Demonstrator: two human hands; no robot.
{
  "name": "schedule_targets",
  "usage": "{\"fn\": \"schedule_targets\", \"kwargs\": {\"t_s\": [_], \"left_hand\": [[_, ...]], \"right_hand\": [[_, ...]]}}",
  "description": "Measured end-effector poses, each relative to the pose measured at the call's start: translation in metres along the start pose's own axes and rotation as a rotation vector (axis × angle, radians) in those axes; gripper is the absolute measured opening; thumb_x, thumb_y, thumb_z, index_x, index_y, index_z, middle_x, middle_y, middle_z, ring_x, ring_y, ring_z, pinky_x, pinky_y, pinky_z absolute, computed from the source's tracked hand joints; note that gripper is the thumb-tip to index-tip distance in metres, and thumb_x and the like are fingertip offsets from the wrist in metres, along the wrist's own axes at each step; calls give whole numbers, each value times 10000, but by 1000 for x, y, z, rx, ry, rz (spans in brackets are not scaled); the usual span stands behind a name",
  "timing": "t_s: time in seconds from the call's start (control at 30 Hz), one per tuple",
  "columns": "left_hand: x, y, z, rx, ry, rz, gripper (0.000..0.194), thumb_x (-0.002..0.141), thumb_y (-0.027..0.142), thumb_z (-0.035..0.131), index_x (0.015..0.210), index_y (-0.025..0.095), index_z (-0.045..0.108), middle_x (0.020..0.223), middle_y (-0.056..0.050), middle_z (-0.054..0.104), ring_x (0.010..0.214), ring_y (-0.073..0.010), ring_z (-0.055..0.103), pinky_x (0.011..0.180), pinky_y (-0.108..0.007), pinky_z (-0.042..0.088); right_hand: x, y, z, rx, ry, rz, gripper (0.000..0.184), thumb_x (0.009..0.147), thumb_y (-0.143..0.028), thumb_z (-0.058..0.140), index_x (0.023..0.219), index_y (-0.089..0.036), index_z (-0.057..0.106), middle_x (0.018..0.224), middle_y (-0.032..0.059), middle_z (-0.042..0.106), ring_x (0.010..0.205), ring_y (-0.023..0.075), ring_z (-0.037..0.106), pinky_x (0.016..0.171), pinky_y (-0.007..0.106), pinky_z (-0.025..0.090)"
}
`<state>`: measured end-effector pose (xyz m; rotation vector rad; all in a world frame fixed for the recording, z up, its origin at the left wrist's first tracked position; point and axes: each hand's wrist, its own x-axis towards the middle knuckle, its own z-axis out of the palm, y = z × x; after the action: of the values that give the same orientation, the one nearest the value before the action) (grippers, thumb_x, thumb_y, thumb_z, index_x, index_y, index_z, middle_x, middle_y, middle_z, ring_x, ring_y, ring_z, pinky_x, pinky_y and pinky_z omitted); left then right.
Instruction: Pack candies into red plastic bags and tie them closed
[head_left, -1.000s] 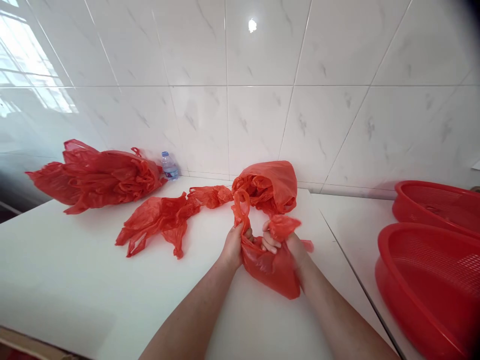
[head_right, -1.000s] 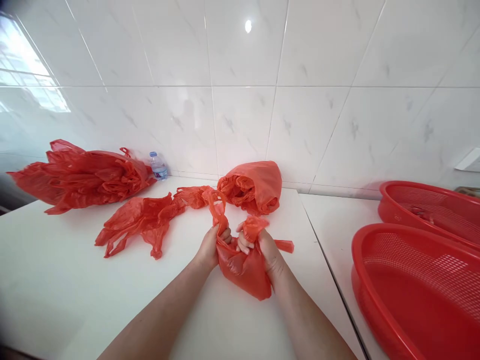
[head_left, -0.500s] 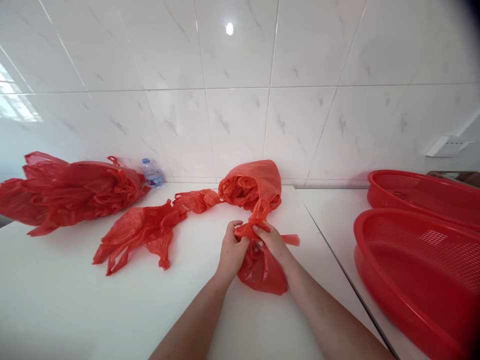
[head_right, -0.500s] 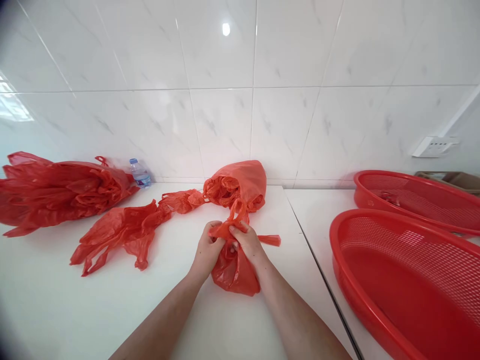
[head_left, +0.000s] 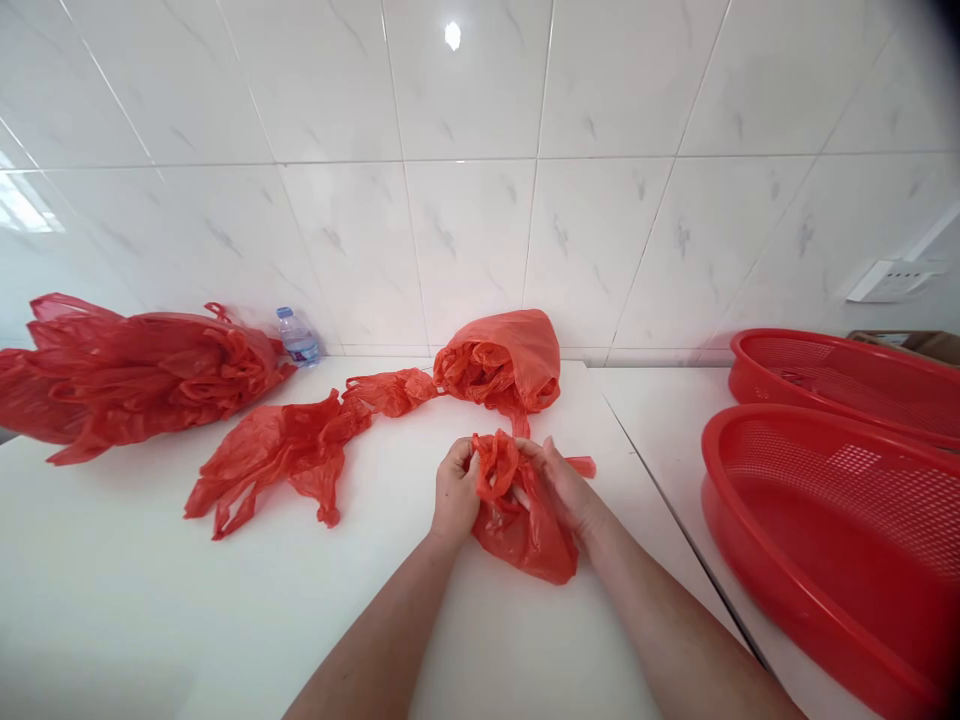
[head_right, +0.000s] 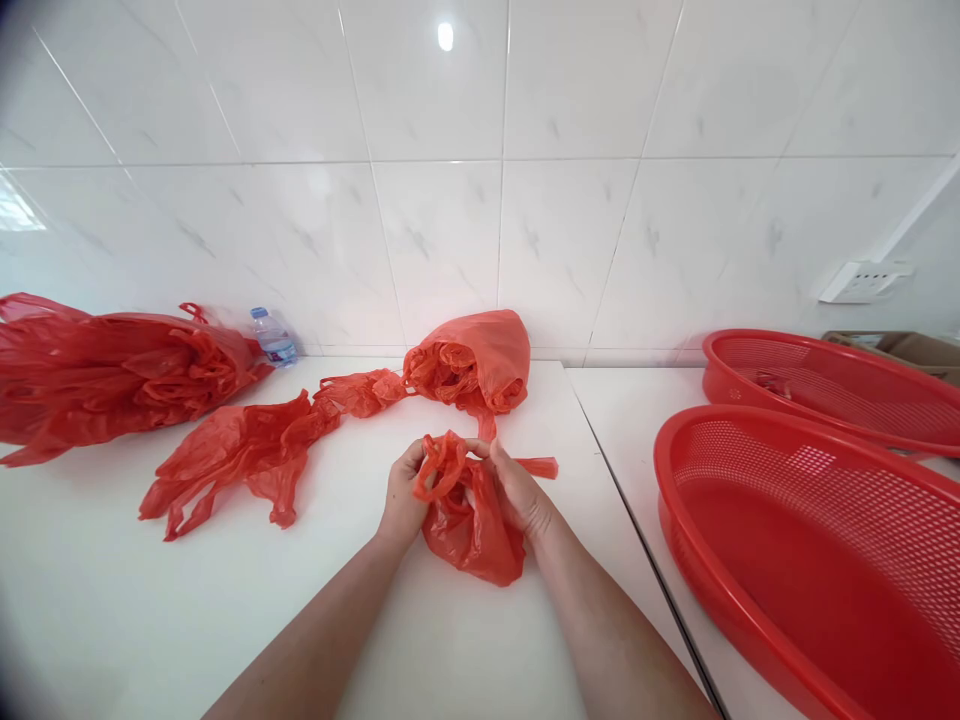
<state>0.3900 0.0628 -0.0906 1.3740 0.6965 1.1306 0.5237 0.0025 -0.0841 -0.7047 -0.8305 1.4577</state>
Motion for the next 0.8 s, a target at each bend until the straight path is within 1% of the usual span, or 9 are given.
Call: {"fn": "schedule_targets", "kwargs": {"t_s": [0.07,0.13,0.2,0.27,0.33,0.4,0.5,0.63,0.8], "left_hand": [[1,-2,-1,-94,-18,-78,237,799,402,572,701,188,546,706,14,596,633,-128,519,648,-256,436],[1,-2,-2,-138,-16,-118,257,794,391,573,658,190,487,653,35,566,596,-112,489,607,-230,411],[1,0,-2,-150,-36,-140,226,798,354,561,667,198,462,623,53,525,564,-101,458,565,-210,381],[0,3,-2,-125,-63,-134,141,813,318,526,732,207,493,662,48,532,580,-106,467,562,-207,376],[-2,7,-2,-76,-88,-121,97,827,298,487,839,216,538,748,26,575,632,-123,505,588,-216,393],[-4,10,-1,-37,-112,-117,158,837,304,472,940,225,562,783,12,594,644,-135,519,591,-224,397],[-7,14,2,-4,-166,-94,218,854,353,479,986,225,597,831,-5,619,685,-144,536,633,-233,410],[-9,18,8,24,-254,-41,242,861,352,490,1000,224,641,987,-31,653,857,-179,572,776,-262,426],[-10,15,10,96,-337,19,264,872,273,461,1057,235,646,1042,-29,656,932,-190,571,827,-274,412]], "right_hand": [[-1,-3,-4,-1,29,-16,403,732,-610,607,838,-222,610,604,-27,570,484,112,470,539,262,396],[-2,-7,-6,-59,61,-18,320,682,-483,721,756,-219,556,709,-24,604,575,122,533,589,263,424],[-3,-12,-4,-167,56,1,296,654,-337,765,774,-227,518,774,-31,614,656,136,573,640,274,448],[-5,-16,-2,-322,80,-7,314,658,-258,744,882,-249,525,845,-28,618,720,149,593,681,292,462],[-4,-16,-2,-506,164,-63,388,663,-231,710,1005,-268,529,916,-17,612,759,156,595,696,300,466],[-1,-12,-4,-686,308,-138,421,663,-236,679,1058,-274,536,883,-18,602,719,154,573,653,294,455],[4,-4,-12,-852,500,-246,266,654,-215,615,916,-252,594,709,-35,582,624,150,514,583,282,403],[8,2,-19,-843,554,-301,105,621,-164,537,676,-228,600,640,-29,602,609,152,498,576,278,370],[9,-2,-18,-759,546,-303,158,627,-186,557,758,-214,642,700,-15,631,651,158,541,616,282,414]]}}
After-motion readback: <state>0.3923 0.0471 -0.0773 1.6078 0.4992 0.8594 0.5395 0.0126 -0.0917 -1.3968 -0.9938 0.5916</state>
